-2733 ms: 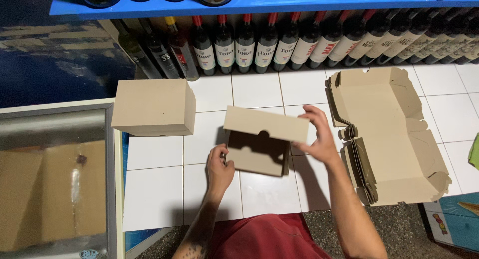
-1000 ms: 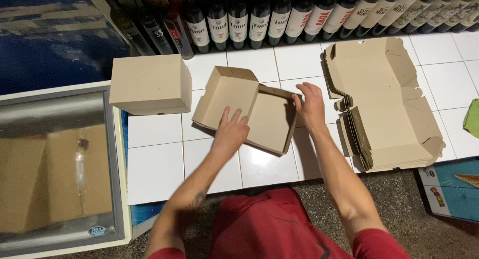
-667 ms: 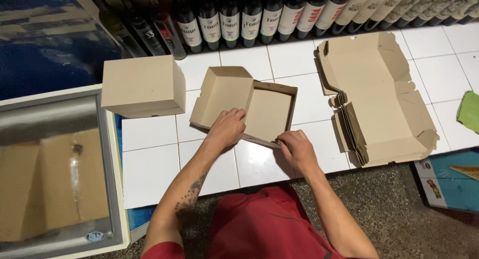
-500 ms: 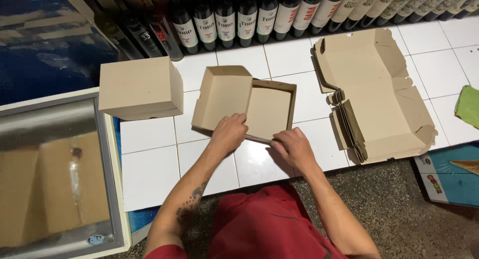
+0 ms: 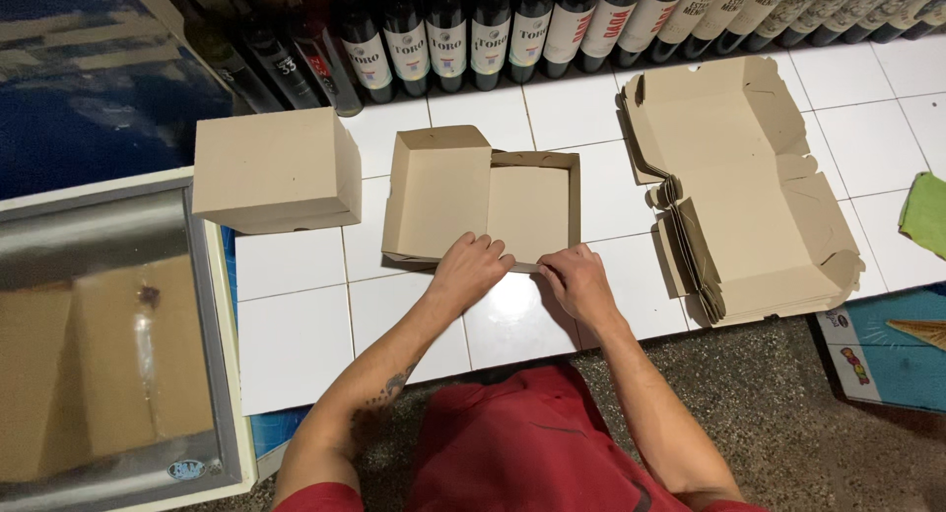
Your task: The person unfolds and assembles several flat cardboard boxes by hand on a tiled counter.
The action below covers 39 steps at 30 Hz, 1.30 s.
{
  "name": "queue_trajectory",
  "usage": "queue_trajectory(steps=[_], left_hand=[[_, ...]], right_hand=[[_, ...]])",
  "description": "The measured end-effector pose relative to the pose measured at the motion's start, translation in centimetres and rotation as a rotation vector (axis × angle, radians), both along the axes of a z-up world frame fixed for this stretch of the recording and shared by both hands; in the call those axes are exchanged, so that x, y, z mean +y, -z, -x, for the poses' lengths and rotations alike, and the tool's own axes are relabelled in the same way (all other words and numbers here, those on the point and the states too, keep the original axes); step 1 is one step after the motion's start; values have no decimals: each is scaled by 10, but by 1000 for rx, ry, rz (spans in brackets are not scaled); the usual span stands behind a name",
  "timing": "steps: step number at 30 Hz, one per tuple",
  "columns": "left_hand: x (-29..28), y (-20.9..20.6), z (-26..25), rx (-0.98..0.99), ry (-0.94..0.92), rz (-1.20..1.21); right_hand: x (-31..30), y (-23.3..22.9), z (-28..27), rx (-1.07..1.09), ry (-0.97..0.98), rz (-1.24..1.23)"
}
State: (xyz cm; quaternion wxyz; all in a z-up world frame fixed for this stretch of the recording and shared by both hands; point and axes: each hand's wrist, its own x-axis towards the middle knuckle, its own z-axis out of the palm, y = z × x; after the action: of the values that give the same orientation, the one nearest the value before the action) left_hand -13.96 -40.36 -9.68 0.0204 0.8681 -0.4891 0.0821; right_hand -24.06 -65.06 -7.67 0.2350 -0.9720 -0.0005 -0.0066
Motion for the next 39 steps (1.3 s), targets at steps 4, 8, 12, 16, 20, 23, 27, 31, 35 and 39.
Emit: queue_trajectory(steps=[4,8,12,16,20,23,27,31,35,39], left_hand=[[-2,-1,-3,1,-2,-2],[-1,-10,-3,4,31,7],[-2,-12,0,-17,30,10],[-5,-17,1,-17,-25,-6],[-12,-20,1,54,-76,-37],[-18,-22,3,64,-92,-36],[-26,-20,0,65,-122,-28],[-20,-37,3,102,-133,-55],[-6,-37,-1,137,-161,-34],[9,-36,-7,213,-228,-65]], right_hand=[[-1,4,0,-3,14,-36],[-2,6,-2,-5,27,-62],[-2,6,-4,8,30,-61],[-2,6,-5,-3,29,-63],[-3,8,-8,6,22,-41],[-2,10,-9,8,29,-42],[-3,11,-9,-7,21,-30],[-3,7,-9,2,19,-41],[-3,6,-9,-4,26,-28],[-1,0,-9,24,19,-20]])
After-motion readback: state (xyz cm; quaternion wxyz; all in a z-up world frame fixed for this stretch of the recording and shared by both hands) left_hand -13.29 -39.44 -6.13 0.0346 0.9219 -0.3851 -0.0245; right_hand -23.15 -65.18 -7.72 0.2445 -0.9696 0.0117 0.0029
